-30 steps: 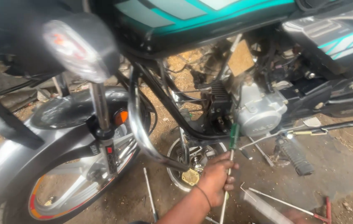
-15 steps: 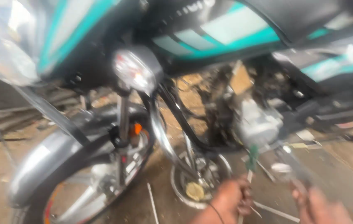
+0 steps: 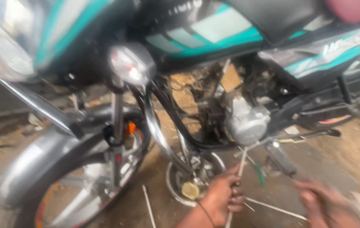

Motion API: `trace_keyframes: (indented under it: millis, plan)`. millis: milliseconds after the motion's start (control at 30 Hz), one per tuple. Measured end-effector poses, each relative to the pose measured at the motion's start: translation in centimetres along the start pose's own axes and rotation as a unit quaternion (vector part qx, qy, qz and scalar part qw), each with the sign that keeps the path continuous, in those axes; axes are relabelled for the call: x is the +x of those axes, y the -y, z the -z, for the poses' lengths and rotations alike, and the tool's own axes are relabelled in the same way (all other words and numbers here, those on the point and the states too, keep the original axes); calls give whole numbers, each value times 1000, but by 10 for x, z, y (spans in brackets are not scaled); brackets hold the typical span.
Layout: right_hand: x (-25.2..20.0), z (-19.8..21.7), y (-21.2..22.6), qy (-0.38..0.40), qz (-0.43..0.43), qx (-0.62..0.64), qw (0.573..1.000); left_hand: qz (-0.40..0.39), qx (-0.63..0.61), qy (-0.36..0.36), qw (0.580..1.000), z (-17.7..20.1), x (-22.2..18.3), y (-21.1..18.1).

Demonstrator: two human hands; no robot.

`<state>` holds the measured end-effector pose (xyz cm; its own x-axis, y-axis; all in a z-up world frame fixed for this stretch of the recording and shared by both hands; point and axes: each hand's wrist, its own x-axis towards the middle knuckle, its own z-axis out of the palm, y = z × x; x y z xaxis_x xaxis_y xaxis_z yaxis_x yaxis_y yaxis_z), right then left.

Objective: The person crouches beside a motorcycle and works on the engine area near the frame, using wrenches and a screwdriver to loosen and tighten fasteners. They pick tools from the ground, reposition around the bike, and continue working on the same engine components throughout the episode.

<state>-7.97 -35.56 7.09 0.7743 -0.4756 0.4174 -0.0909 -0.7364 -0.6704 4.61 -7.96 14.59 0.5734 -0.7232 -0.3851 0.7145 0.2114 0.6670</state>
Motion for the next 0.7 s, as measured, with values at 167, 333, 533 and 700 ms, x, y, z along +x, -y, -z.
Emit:
trace_keyframes:
  millis: [167, 333, 533, 700]
  plan:
    - [-26, -72, -48, -108, 104, 96, 984, -44, 23, -20, 999, -19, -25, -11]
    - [-132, -273, -253, 333, 49, -35, 941, -221, 79, -106, 966, 0, -8, -11]
    - [-114, -248, -128, 550, -71, -190, 810, -277, 56, -84, 956, 7, -9, -18]
    - [-38, -311, -263, 400, 63, -230, 885, -233, 65, -130, 962, 24, 10, -15]
